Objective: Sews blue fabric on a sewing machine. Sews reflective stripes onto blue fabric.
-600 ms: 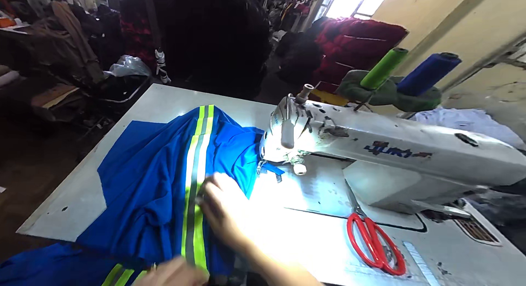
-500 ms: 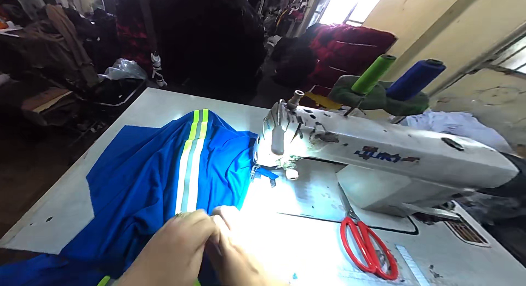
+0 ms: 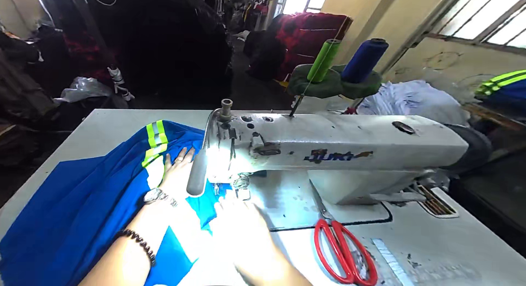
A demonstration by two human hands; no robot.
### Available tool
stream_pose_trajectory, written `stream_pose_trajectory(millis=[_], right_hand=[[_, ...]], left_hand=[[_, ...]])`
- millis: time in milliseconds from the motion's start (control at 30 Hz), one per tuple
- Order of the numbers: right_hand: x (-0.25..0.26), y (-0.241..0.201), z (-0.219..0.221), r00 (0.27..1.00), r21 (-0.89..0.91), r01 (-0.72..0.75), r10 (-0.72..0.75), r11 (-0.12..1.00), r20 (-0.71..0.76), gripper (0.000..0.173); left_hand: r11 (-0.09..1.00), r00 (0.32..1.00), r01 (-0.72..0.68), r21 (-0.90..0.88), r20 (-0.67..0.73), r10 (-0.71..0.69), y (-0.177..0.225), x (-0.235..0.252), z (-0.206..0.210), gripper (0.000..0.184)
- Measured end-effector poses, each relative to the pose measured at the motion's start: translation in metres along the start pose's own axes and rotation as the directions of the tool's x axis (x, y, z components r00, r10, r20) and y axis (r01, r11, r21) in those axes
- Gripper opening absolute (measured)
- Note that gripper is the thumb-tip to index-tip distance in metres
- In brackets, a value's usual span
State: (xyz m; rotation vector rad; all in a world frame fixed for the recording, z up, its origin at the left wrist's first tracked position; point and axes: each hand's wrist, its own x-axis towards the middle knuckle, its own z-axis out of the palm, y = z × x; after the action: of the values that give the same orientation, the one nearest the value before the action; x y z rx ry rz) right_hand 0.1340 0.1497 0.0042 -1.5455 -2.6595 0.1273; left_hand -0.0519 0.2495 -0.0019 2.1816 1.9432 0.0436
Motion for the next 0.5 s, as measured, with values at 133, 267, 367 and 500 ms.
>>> stream_pose_trajectory(millis=[133, 267, 367, 500], right_hand=[[-0.002, 0.037, 0.011, 0.96, -0.114, -0.134, 0.101, 0.984, -0.261, 0.034], [-0.012, 0.06, 0.012, 0.889, -0.127, 0.039, -0.092, 0.991, -0.449, 0.022], [-0.017, 0.057, 0.015, 0.884, 0.02, 0.297, -0.267, 0.955, -0.384, 0.032], [-0.017, 0.058, 0.027, 0.93, 0.067, 0.258, -0.23, 0.964, -0.286, 0.039]], left_hand=[[0.932, 0.983, -0.032, -0.362, -0.179, -0.036, 0.008, -0.005, 0.012, 0.046], [0.951, 0.896, -0.085, -0.297, -0.441, -0.058, 0.023, -0.08, 0.004, 0.029], [0.997, 0.955, -0.018, -0.08, -0.296, -0.007, 0.011, -0.086, 0.024, 0.049], [0.992, 0.986, -0.124, -0.014, -0.11, 0.122, -0.021, -0.048, 0.039, 0.061]])
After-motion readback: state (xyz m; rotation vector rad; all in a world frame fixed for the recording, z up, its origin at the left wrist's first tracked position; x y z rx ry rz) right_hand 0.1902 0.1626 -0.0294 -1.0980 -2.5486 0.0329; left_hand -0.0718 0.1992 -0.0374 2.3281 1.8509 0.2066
